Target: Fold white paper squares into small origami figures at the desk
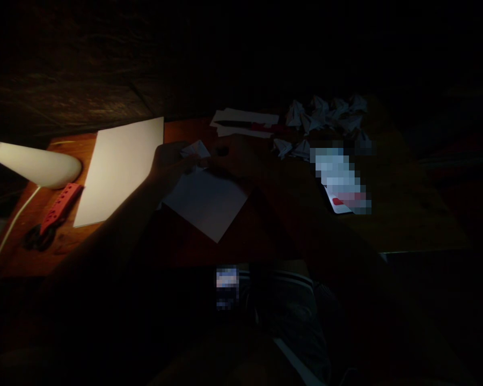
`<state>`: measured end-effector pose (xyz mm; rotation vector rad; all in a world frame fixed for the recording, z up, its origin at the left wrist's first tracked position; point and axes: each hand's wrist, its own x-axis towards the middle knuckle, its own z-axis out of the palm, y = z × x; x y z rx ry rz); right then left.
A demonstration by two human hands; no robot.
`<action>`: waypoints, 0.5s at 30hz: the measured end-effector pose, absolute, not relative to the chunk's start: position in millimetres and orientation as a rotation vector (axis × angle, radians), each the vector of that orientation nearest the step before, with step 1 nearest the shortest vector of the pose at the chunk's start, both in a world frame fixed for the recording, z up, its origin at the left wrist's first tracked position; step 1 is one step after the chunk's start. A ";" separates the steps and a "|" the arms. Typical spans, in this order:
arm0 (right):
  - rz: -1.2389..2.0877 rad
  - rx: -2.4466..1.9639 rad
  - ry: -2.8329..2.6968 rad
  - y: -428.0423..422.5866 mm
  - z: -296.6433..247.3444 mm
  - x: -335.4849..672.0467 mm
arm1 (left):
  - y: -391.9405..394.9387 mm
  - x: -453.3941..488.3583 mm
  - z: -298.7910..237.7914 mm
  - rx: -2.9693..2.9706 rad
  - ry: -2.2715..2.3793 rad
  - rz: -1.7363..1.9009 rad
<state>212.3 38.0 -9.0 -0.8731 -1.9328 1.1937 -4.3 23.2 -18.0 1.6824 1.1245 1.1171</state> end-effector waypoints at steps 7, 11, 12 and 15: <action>1.145 -0.955 -1.906 31.4 -0.2 212.8 | 26.1 -6.1 -18.7 1.689 1.226 1.097; 1.147 -0.988 -1.890 30.3 2.1 213.2 | 25.3 -5.5 -16.9 1.729 1.227 1.057; 1.148 -0.989 -1.894 30.8 1.6 213.2 | 24.6 -4.9 -16.3 1.741 1.231 1.050; 1.153 -0.962 -1.900 32.9 -1.1 212.5 | 22.8 -3.2 -15.0 1.767 1.230 1.049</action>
